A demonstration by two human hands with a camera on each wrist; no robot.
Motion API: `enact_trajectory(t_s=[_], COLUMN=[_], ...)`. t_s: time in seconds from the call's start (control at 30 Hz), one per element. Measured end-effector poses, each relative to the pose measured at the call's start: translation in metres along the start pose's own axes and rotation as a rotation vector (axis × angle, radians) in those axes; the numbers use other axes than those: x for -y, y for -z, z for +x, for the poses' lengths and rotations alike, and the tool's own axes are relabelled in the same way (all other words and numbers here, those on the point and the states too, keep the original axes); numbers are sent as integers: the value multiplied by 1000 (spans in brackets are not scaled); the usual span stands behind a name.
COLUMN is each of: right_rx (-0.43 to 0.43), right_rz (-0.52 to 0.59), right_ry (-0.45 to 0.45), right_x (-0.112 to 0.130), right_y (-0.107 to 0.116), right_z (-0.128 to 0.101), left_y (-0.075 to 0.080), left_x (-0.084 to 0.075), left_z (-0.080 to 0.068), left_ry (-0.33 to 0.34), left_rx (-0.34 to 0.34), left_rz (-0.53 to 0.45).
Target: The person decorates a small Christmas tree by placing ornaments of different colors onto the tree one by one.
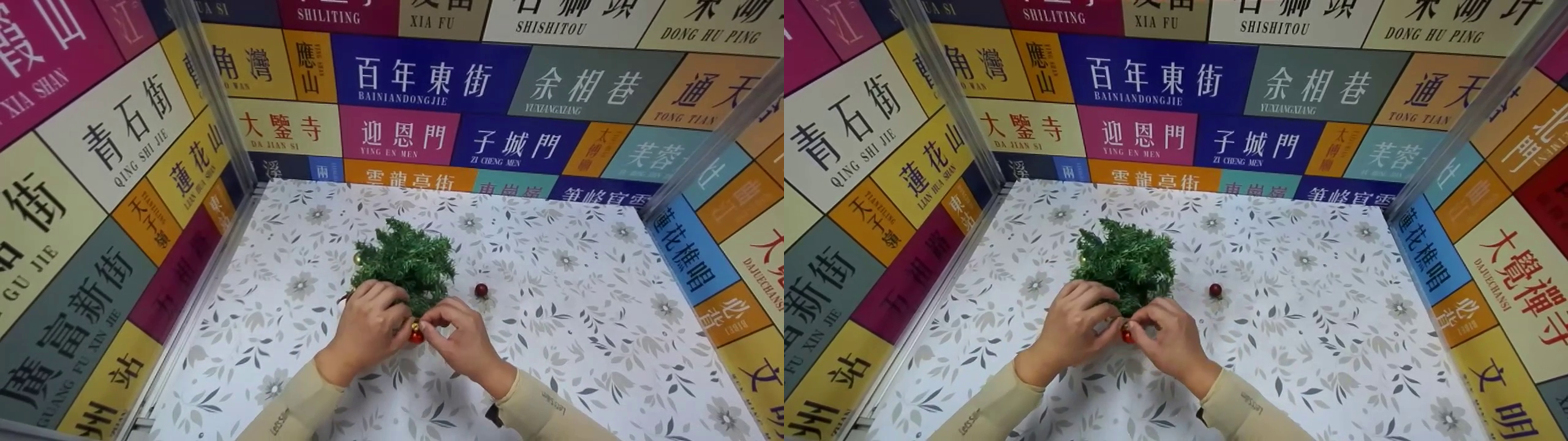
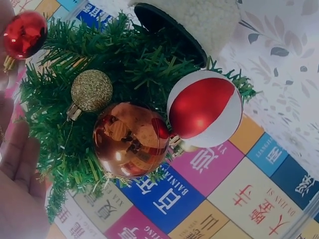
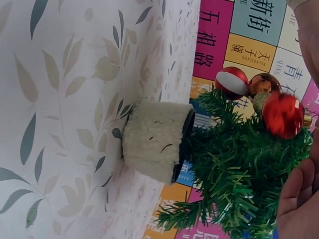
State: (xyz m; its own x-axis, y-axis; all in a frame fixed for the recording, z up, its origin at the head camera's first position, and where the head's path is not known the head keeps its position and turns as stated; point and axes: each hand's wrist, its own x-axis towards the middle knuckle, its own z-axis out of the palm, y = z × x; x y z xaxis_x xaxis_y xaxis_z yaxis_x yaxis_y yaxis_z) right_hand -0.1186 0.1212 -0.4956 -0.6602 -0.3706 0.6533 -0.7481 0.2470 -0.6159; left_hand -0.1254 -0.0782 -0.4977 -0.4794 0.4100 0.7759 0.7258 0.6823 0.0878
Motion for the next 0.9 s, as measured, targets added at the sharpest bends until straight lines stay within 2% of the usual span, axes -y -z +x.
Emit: enact_trajectory(t_s=[0.2, 0.63, 0.9], right_rx=[-37, -108, -124], right_rz=[-13, 19, 71], right_ry=[-66, -107, -159], right_x=[-6, -14, -17], right_y=[-1, -6, -9], right_z=[2, 5, 6], left_y=[-2, -7, -7], left_x=[0, -2, -2], left_z=[5, 12, 13], left_ry=[14, 59, 117], left_rx=[40, 6, 62], left_rz=[77, 112, 141])
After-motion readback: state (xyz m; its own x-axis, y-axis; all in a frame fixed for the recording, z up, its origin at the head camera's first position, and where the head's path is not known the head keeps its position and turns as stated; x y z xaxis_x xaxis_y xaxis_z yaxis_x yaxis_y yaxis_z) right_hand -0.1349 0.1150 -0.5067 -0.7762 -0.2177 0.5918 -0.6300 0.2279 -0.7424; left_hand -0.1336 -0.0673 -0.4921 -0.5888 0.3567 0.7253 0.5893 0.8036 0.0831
